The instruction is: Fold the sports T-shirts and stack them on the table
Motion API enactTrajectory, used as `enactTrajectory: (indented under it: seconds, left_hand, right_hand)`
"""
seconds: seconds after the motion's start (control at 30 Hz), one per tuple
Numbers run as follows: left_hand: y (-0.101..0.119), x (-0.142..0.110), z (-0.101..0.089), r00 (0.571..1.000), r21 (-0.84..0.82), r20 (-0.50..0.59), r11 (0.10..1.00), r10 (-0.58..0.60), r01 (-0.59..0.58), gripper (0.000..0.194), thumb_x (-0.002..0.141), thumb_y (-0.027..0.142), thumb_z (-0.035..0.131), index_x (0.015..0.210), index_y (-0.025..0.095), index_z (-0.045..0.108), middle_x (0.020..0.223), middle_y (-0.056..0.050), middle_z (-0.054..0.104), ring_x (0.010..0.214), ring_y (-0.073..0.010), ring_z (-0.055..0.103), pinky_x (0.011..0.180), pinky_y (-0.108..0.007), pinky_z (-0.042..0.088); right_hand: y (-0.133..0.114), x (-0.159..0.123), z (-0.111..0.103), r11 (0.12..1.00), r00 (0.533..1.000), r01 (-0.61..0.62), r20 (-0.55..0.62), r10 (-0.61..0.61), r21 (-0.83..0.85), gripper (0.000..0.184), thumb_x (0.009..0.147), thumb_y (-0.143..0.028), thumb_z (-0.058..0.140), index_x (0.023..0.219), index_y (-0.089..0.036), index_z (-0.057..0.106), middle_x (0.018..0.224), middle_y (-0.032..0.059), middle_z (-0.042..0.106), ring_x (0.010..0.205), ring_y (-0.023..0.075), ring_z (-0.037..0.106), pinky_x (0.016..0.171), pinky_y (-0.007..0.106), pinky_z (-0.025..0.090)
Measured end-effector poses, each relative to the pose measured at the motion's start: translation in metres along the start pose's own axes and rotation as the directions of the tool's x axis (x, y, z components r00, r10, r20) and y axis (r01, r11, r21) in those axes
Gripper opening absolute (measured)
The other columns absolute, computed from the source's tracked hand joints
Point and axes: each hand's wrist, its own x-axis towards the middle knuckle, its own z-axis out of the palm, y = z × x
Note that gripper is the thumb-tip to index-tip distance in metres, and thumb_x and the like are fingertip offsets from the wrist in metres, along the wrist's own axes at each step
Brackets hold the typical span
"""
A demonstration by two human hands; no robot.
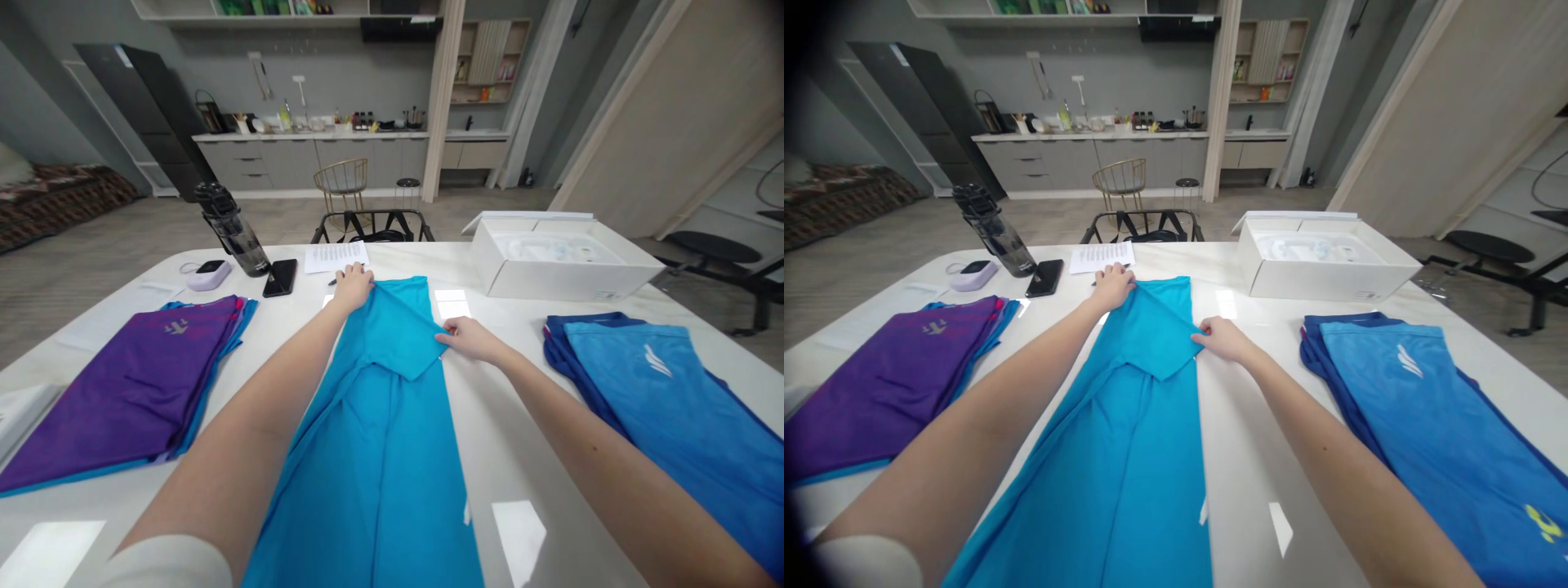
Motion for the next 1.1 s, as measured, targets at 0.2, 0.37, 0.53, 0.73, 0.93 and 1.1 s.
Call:
enactTrajectory:
  seconds: [0.2,0.37,0.53,0.73,0.93,1.1]
  left_hand:
    - [-0.016,0.005,0.006,0.975,-0.149,-0.093,0.971,-0.201,0.186,0.028,0.099,0.039,0.047,0.116,0.026,0.063,0.128,-0.013,0.052,0.121,-0.0327,0.045,0.099,-0.048,0.037]
    - [-0.021,0.003,0.018,0.969,-0.058,0.004,0.968,-0.246,0.246,0.026,0.098,0.031,0.046,0.111,0.022,0.067,0.127,-0.016,0.054,0.121,-0.0350,0.046,0.100,-0.051,0.036]
    - [-0.027,0.005,0.022,0.958,-0.125,-0.036,0.952,-0.284,0.278,0.031,0.099,0.028,0.041,0.120,0.023,0.064,0.129,-0.016,0.054,0.122,-0.0346,0.047,0.100,-0.052,0.037]
    - [-0.019,-0.025,0.018,0.981,-0.227,-0.164,0.963,0.107,-0.143,0.038,0.100,0.029,0.042,0.131,0.020,0.060,0.135,-0.013,0.055,0.128,-0.0270,0.050,0.110,-0.044,0.038]
    - [-0.006,-0.092,0.006,0.893,-0.260,-0.047,0.858,0.448,-0.444,0.047,0.101,0.040,0.045,0.143,0.019,0.054,0.153,-0.012,0.046,0.144,-0.0253,0.038,0.121,-0.042,0.030]
    - [-0.004,-0.160,-0.008,0.940,-0.273,-0.054,0.901,0.337,-0.338,0.038,0.101,0.040,0.046,0.131,0.022,0.063,0.146,-0.011,0.053,0.133,-0.0245,0.050,0.114,-0.041,0.038]
  right_hand:
    - [-0.012,0.030,-0.003,0.991,0.959,-0.047,-0.273,0.079,0.122,0.028,0.092,-0.043,0.060,0.083,-0.018,0.069,0.084,0.0038,0.070,0.080,0.0182,0.062,0.069,0.025,0.040]
    - [-0.011,0.052,0.018,0.981,0.937,-0.196,-0.296,0.185,-0.007,0.024,0.091,-0.041,0.063,0.089,-0.018,0.071,0.090,0.0080,0.071,0.086,0.0225,0.064,0.070,0.027,0.039]
    - [-0.016,0.055,0.032,0.977,0.903,-0.197,-0.403,0.146,-0.087,0.029,0.096,-0.045,0.057,0.101,-0.020,0.070,0.105,0.0093,0.069,0.096,0.0241,0.063,0.078,0.031,0.043]
    - [-0.017,0.062,0.042,0.960,0.882,-0.237,-0.448,0.148,-0.149,0.031,0.099,-0.046,0.052,0.110,-0.021,0.067,0.113,0.0128,0.065,0.108,0.0303,0.058,0.089,0.042,0.043]
    - [-0.030,0.037,0.045,0.973,0.830,-0.171,-0.554,0.058,-0.155,0.035,0.098,-0.047,0.052,0.120,-0.020,0.060,0.119,0.0157,0.059,0.114,0.0343,0.052,0.092,0.046,0.042]
    - [-0.061,-0.005,0.056,0.968,0.896,0.080,-0.409,-0.174,-0.236,0.022,0.098,-0.034,0.053,0.113,-0.021,0.064,0.115,0.0123,0.061,0.111,0.0289,0.054,0.093,0.039,0.042]
